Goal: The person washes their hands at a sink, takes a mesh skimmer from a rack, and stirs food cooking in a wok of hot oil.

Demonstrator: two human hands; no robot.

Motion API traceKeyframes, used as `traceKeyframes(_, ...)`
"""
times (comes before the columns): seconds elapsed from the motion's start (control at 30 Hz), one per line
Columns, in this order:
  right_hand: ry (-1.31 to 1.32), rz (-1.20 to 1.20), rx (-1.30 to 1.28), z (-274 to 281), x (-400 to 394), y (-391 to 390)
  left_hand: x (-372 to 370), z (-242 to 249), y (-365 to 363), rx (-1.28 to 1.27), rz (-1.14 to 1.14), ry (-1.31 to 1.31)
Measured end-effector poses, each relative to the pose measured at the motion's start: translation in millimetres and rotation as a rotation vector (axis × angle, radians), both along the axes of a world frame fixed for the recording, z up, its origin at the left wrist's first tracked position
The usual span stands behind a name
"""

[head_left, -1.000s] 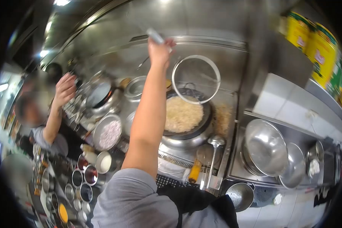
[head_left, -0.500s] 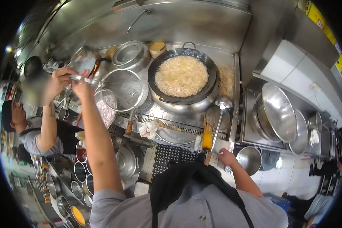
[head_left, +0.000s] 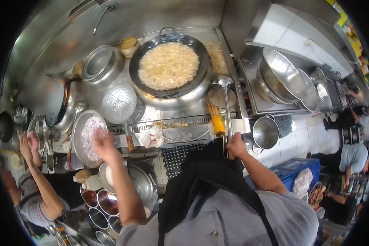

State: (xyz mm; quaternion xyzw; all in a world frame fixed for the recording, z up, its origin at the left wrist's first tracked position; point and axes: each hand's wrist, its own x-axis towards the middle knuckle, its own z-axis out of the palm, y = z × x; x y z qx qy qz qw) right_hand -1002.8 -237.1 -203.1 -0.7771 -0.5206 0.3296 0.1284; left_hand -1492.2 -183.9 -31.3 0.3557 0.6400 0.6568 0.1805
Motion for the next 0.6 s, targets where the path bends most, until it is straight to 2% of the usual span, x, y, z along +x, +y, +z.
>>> traceKeyframes(0.03, -0.003, -0.037, -0.046, 15, 6, 2, 5, -44, -6, 0.011, -0.218, -0.045)
traceKeyframes(0.07, -0.028, -0.002, -0.007, 8, 22, 2, 30, -62, -15, 0.01, -0.365, -0.104)
traceKeyframes(0.1, -0.054, 0.037, 0.031, 5, 36, 3, 63, -61, -26, -0.105, -0.442, -0.166)
traceKeyframes(0.17, -0.108, -0.047, -0.075, 35, 46, 7, 87, -100, -40, -0.353, -0.847, -0.038)
traceKeyframes(0.23, -0.204, -0.066, -0.025, 17, 60, 6, 125, -126, -44, -0.524, -1.194, -0.071)
traceKeyframes(0.3, -0.221, -0.145, 0.038, -2, 70, 5, 148, -136, -47, -0.562, -1.431, 0.134)
traceKeyframes(0.33, -0.204, -0.148, -0.015, -10, 74, 6, 154, -137, -44, -0.574, -1.542, 0.245)
traceKeyframes(0.43, -0.335, -0.181, 0.063, -16, 63, 8, 156, -131, -33, -0.632, -1.596, 0.451)
traceKeyframes(0.47, -0.402, -0.206, 0.097, -14, 56, 9, 152, -130, -32, -0.657, -1.522, 0.396)
traceKeyframes(0.57, -0.414, -0.024, 0.202, 16, 29, 6, 127, -133, -30, -0.679, -1.294, 0.234)
traceKeyframes(0.6, -0.288, -0.021, 0.241, 16, 19, 0, 114, -141, -33, -0.664, -1.224, 0.18)
